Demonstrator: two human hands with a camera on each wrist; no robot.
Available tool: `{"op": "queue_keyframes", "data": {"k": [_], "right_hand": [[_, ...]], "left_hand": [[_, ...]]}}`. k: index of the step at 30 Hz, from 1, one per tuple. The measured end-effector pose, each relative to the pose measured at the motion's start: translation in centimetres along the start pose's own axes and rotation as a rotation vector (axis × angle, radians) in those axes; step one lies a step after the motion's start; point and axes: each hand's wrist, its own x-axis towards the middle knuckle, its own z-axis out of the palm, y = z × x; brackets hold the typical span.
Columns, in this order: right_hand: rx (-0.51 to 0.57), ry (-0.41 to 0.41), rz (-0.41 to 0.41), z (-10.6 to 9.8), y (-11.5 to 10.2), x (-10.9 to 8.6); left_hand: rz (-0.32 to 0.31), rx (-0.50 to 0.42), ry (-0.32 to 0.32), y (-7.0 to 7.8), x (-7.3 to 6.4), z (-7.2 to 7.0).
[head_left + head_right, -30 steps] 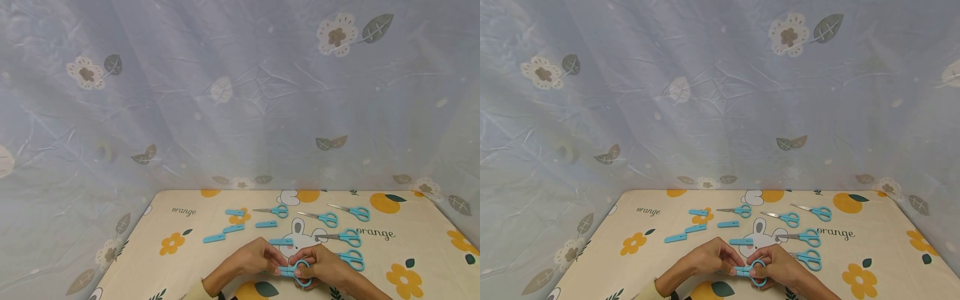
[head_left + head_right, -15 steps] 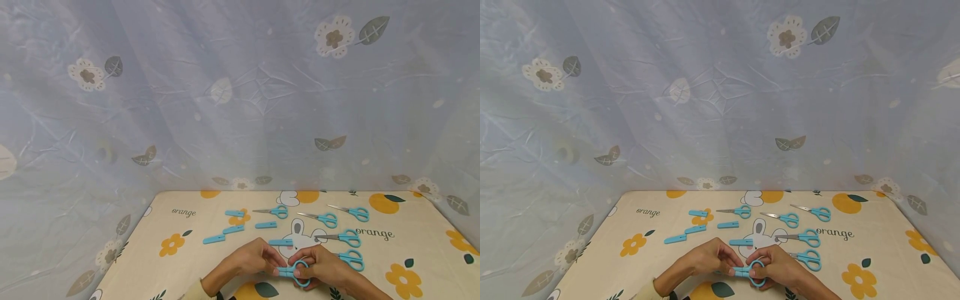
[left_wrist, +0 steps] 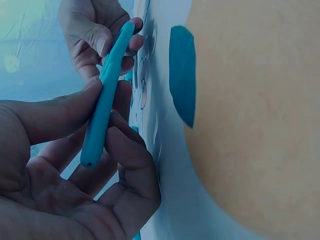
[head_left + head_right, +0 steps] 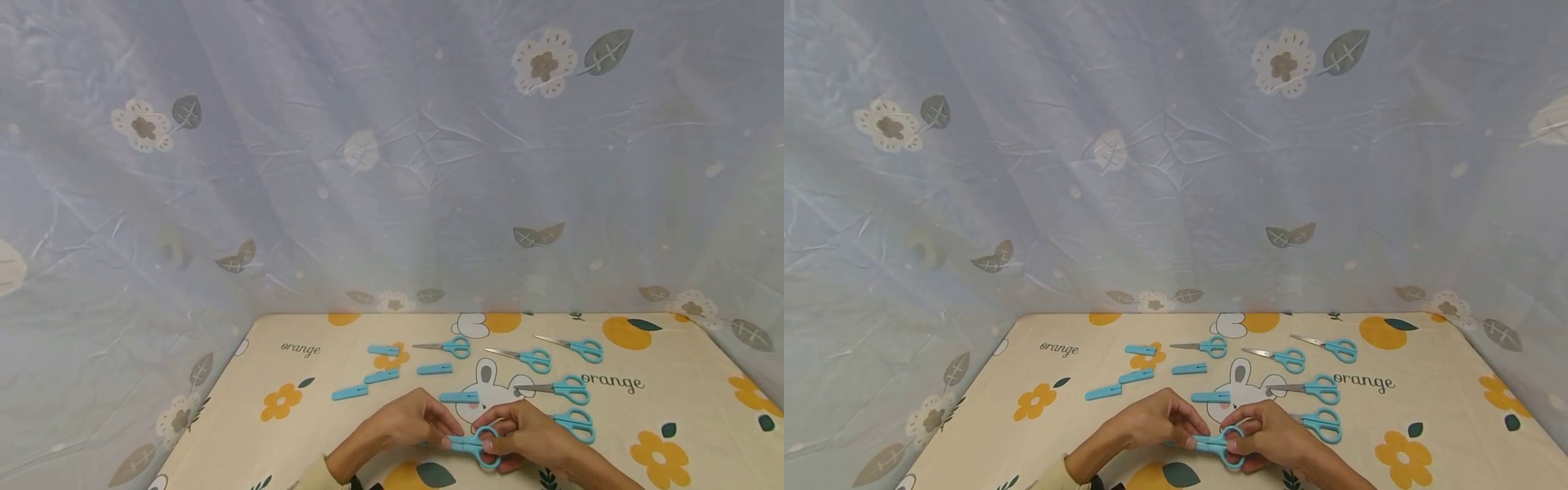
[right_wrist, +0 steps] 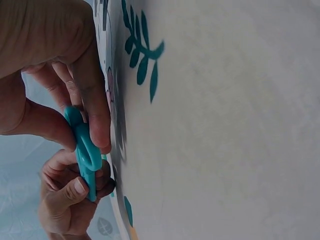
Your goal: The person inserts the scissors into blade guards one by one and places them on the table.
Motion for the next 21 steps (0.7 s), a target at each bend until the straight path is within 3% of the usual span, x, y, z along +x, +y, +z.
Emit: {"op": "queue_keyframes", "data": {"k": [21], "right_hand": [[-0.036, 0.082, -0.001, -0.85, 0.25, 0.34]], "left_hand": [[0.011, 0.095, 0.081, -0.46, -0.71, -1.00]]}}
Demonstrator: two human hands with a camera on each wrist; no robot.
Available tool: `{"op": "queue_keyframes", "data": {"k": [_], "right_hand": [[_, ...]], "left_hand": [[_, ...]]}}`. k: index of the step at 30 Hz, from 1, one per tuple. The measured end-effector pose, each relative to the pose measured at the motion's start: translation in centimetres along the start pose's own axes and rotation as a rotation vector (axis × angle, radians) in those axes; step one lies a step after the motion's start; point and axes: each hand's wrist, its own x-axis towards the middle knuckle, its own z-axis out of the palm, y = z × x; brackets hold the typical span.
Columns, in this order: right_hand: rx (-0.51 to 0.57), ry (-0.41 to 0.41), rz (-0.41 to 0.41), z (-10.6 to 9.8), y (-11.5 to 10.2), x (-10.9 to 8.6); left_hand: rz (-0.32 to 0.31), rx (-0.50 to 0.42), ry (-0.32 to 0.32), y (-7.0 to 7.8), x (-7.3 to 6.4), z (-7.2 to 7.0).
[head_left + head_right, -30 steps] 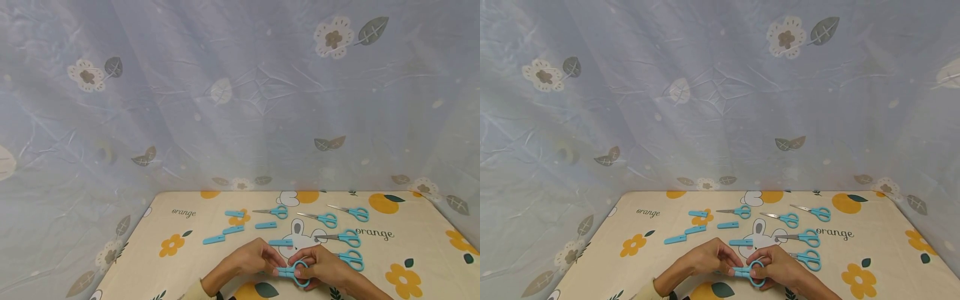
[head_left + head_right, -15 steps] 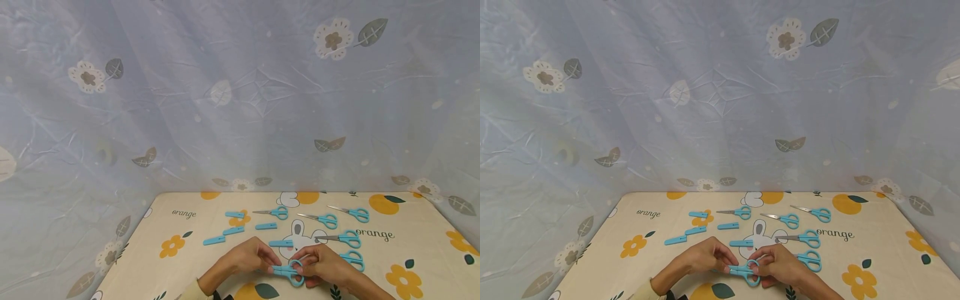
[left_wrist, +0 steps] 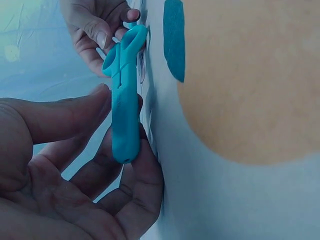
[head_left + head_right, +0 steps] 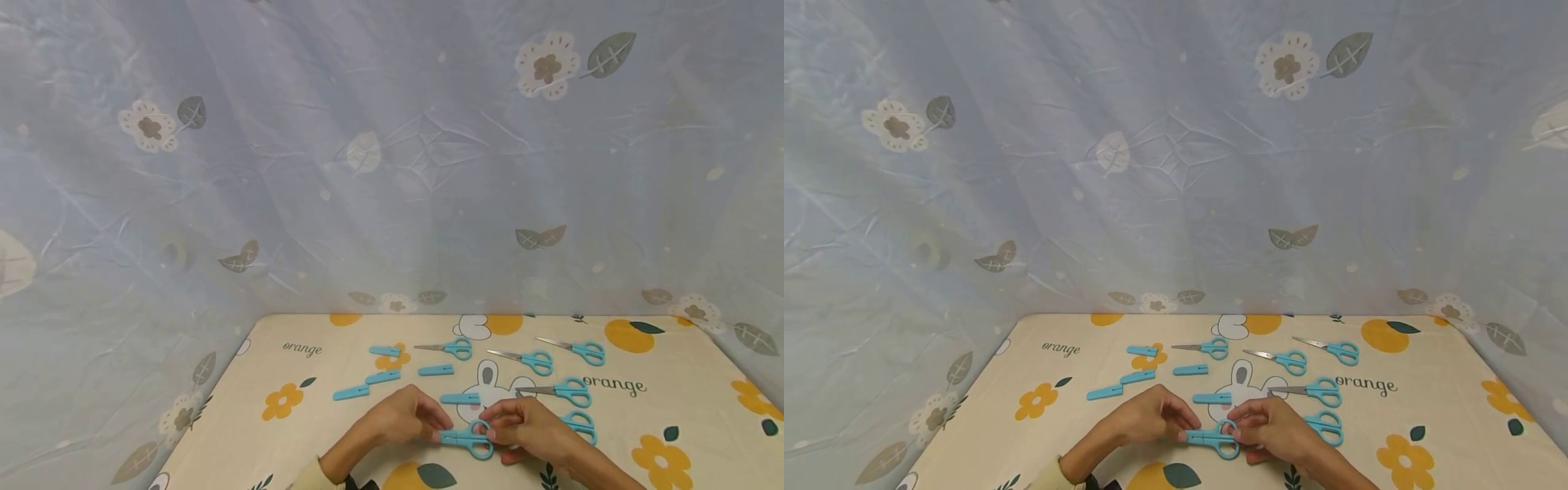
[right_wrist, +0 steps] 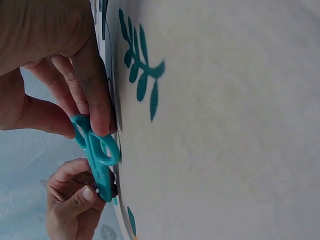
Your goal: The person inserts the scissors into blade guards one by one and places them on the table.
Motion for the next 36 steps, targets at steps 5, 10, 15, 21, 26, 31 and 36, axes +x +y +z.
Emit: {"op": "queue_keyframes", "data": {"k": [5, 10, 15, 21, 26, 31, 36], "right_hand": [[-0.005, 0.009, 0.007, -0.3, -0.1, -0.1], [0.001, 0.013, 0.008, -0.5, 0.0, -0.2], [0.002, 0.010, 0.005, -0.7, 0.0, -0.3], [0.003, 0.005, 0.017, -0.7, -0.2, -0.3], [-0.008, 0.009, 0.035, -0.6, -0.5, -0.3], [-0.035, 0.000, 0.013, -0.7, -0.4, -0.5], [-0.073, -0.013, -0.044, -1.2, 0.0, -1.2]], "left_hand": [[0.028, 0.002, -0.008, -0.2, -0.1, -0.5], [0.027, 0.025, -0.016, -0.3, -0.2, -0.8], [0.035, 0.048, -0.034, -0.3, -0.3, -1.1], [0.040, 0.076, -0.055, -0.3, -0.7, -1.3], [0.046, 0.095, -0.061, -0.4, -1.0, -1.5], [0.053, 0.113, -0.065, -0.5, -1.3, -1.7], [0.046, 0.127, -0.064, -0.6, -1.7, -2.0]]}}
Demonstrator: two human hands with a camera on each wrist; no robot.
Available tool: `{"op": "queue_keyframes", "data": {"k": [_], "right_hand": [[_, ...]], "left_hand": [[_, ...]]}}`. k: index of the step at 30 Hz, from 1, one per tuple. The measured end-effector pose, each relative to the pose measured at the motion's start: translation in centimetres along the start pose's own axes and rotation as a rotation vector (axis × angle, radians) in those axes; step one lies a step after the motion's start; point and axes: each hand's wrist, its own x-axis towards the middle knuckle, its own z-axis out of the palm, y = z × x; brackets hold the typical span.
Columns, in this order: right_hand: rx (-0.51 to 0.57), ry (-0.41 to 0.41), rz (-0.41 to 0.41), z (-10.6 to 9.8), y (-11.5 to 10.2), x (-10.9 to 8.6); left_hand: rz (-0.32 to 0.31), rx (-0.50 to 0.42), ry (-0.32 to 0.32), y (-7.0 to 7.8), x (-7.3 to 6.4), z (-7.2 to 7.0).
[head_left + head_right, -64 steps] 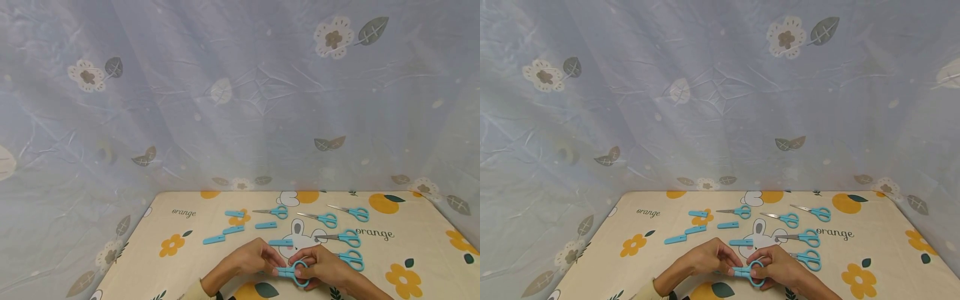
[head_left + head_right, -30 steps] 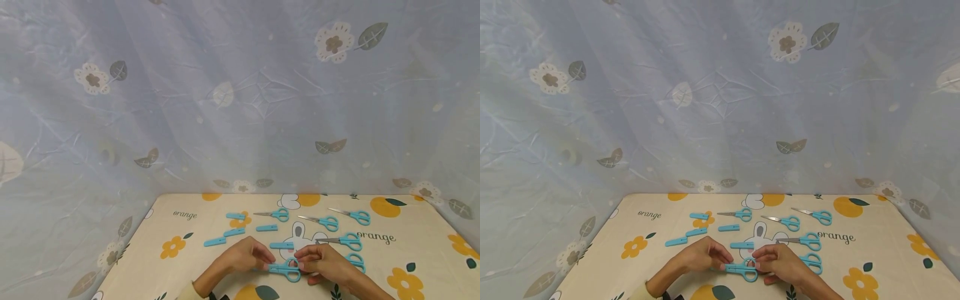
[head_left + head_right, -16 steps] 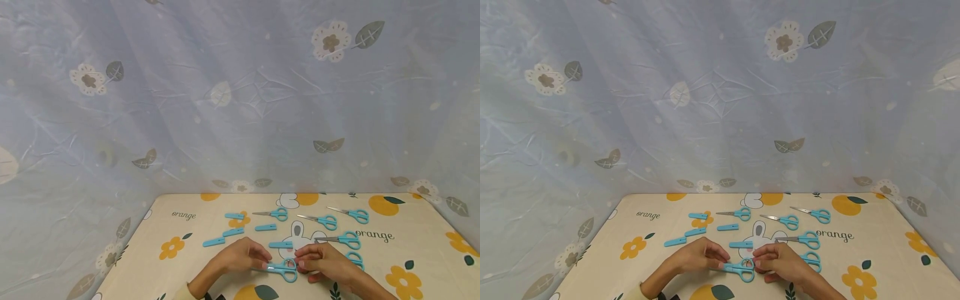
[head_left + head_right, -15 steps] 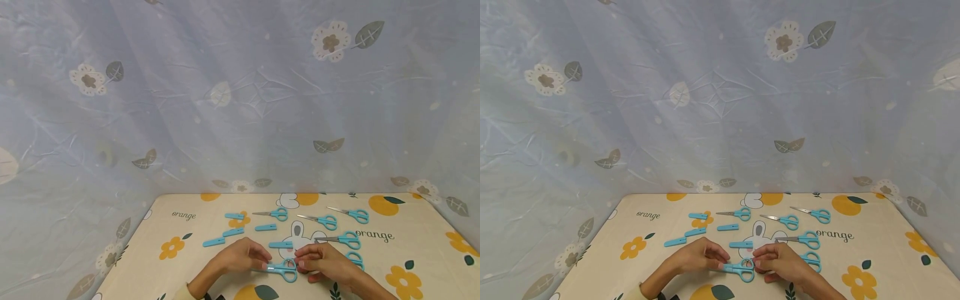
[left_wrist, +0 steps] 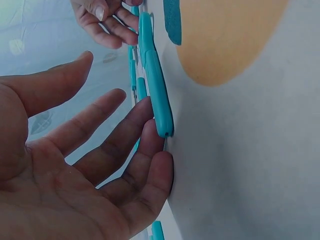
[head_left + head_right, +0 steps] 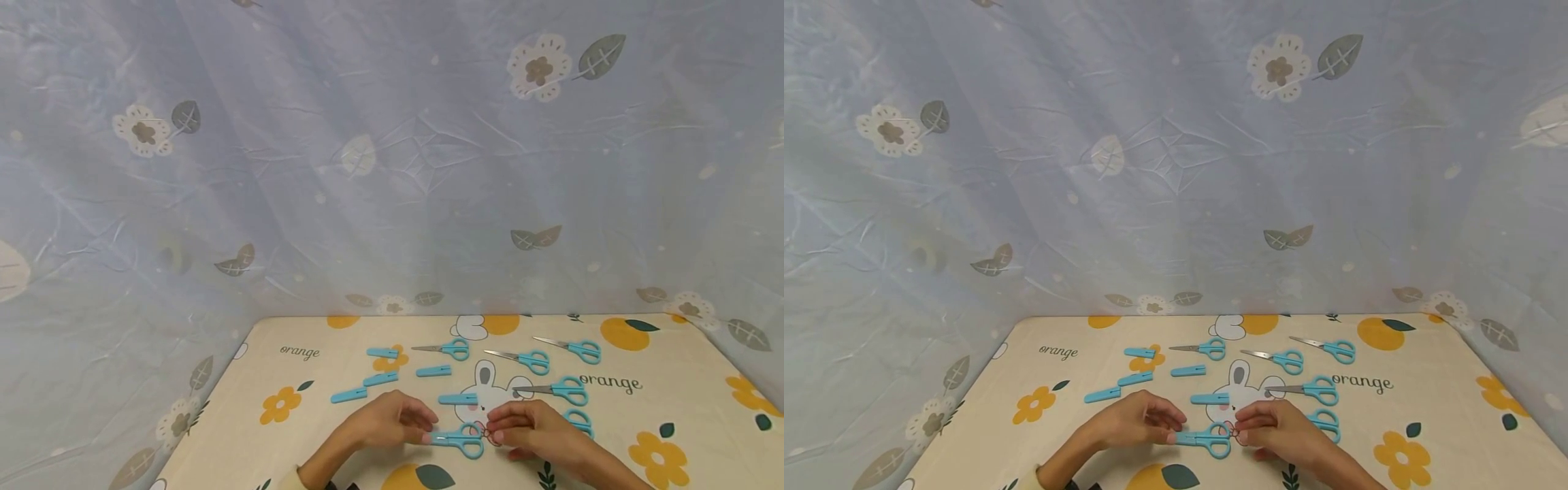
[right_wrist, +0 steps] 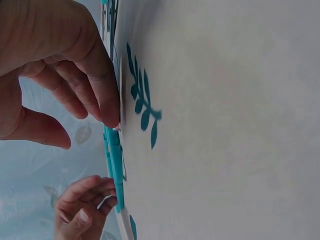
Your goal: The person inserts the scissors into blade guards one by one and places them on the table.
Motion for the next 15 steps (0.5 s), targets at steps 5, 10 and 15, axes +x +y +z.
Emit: {"op": "queue_keyframes", "data": {"k": [5, 10, 15], "right_hand": [[-0.031, -0.007, -0.025, -0.7, 0.3, -0.7], [-0.054, -0.015, -0.027, -1.3, 0.7, -1.2], [-0.057, -0.008, 0.003, -1.7, 0.9, -1.5]], "left_hand": [[-0.010, 0.024, 0.003, -0.2, -0.3, -0.3], [-0.017, 0.043, -0.005, -0.3, -0.6, -0.7], [-0.022, 0.036, -0.007, -0.5, -0.9, -0.9]]}}
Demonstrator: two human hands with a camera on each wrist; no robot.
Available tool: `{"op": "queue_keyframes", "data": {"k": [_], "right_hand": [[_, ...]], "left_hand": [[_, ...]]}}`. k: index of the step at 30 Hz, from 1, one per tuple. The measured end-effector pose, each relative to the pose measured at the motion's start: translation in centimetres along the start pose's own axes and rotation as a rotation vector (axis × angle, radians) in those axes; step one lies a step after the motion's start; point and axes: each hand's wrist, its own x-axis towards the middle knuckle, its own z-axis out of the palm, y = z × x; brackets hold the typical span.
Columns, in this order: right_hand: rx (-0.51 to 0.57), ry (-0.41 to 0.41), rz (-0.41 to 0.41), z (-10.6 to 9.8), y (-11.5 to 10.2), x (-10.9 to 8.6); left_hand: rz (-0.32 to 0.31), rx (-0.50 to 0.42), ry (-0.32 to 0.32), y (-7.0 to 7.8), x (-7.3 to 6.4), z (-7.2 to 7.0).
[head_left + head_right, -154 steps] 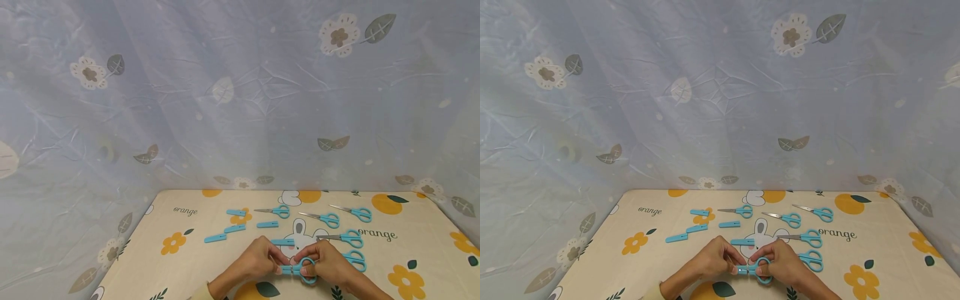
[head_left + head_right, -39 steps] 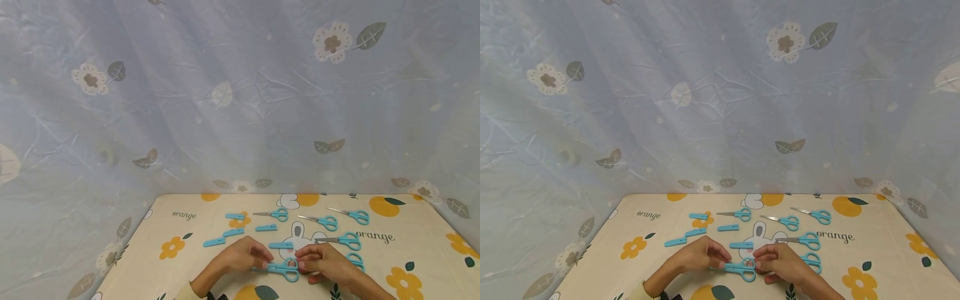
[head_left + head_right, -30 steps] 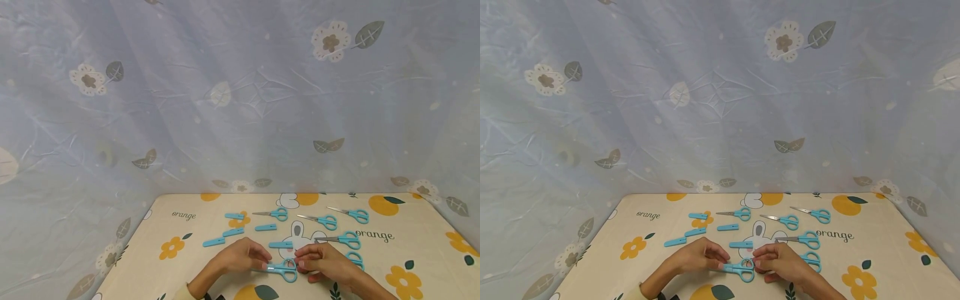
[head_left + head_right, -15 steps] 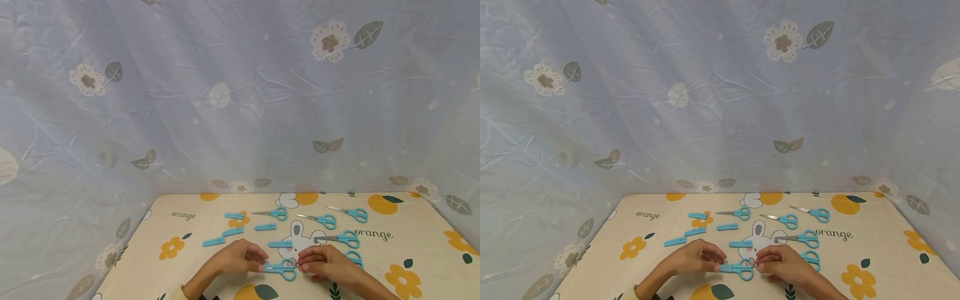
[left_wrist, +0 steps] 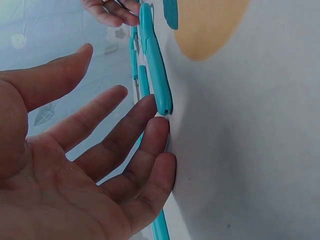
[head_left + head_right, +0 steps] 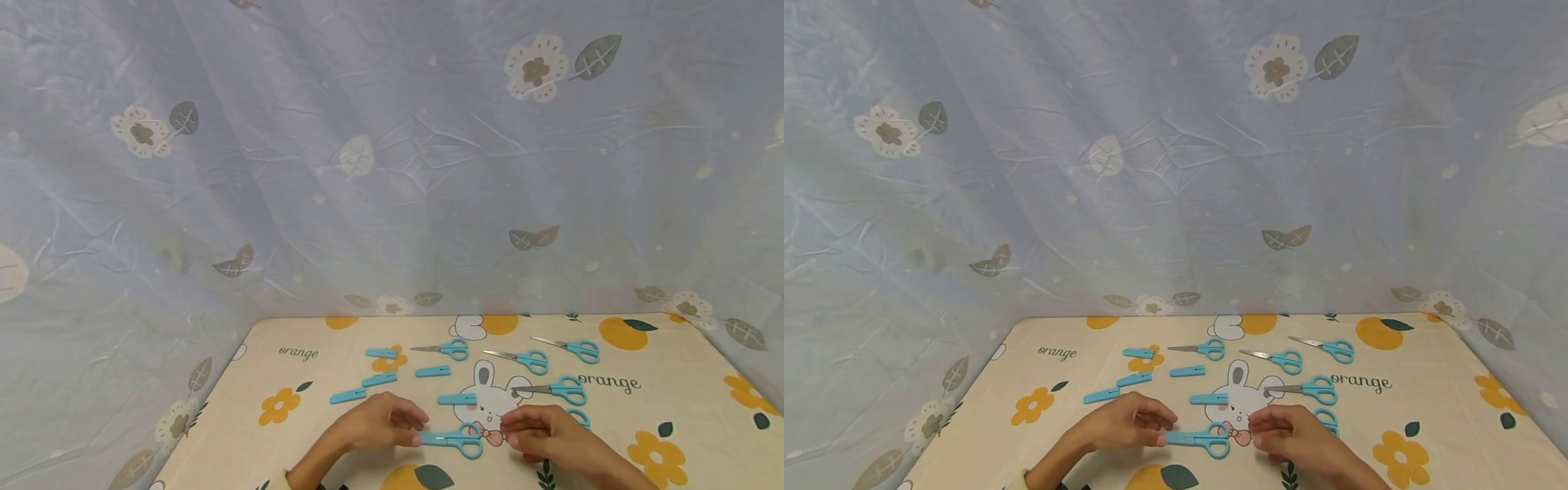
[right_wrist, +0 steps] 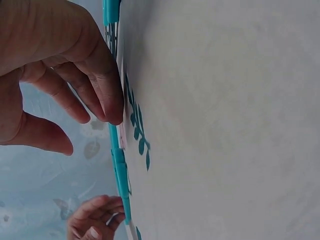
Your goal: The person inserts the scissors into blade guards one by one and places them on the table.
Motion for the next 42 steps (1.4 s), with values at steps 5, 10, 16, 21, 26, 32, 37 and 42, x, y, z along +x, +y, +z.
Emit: {"op": "queue_keyframes", "data": {"k": [5, 10, 16, 21, 26, 32, 37, 42], "right_hand": [[0.001, 0.015, 0.040, -0.3, 0.2, -0.2], [-0.001, 0.005, 0.042, -0.7, 0.4, -0.3], [0.007, -0.015, -0.007, -1.3, 0.4, -0.7], [0.011, -0.024, -0.017, -1.6, 0.6, -0.8], [-0.007, -0.017, -0.023, -1.8, 0.7, -1.1], [-0.007, -0.025, -0.044, -2.0, 0.8, -1.3], [-0.022, -0.038, -0.077, -2.1, 1.0, -1.3], [-0.064, -0.019, -0.083, -2.2, 0.8, -1.4]], "left_hand": [[0.011, 0.000, -0.002, 0.0, -0.2, -0.2], [0.016, 0.002, 0.009, -0.2, -0.5, -0.4], [0.074, 0.098, 0.013, -1.2, -0.4, -1.2], [0.043, 0.123, 0.053, -1.0, -0.4, -1.2], [0.022, 0.125, 0.079, -0.7, -0.6, -1.2], [0.038, 0.139, 0.074, -1.4, -0.6, -1.6], [0.069, 0.163, 0.060, -2.0, -0.9, -2.2], [0.041, 0.161, 0.082, -1.6, -1.2, -2.2]]}}
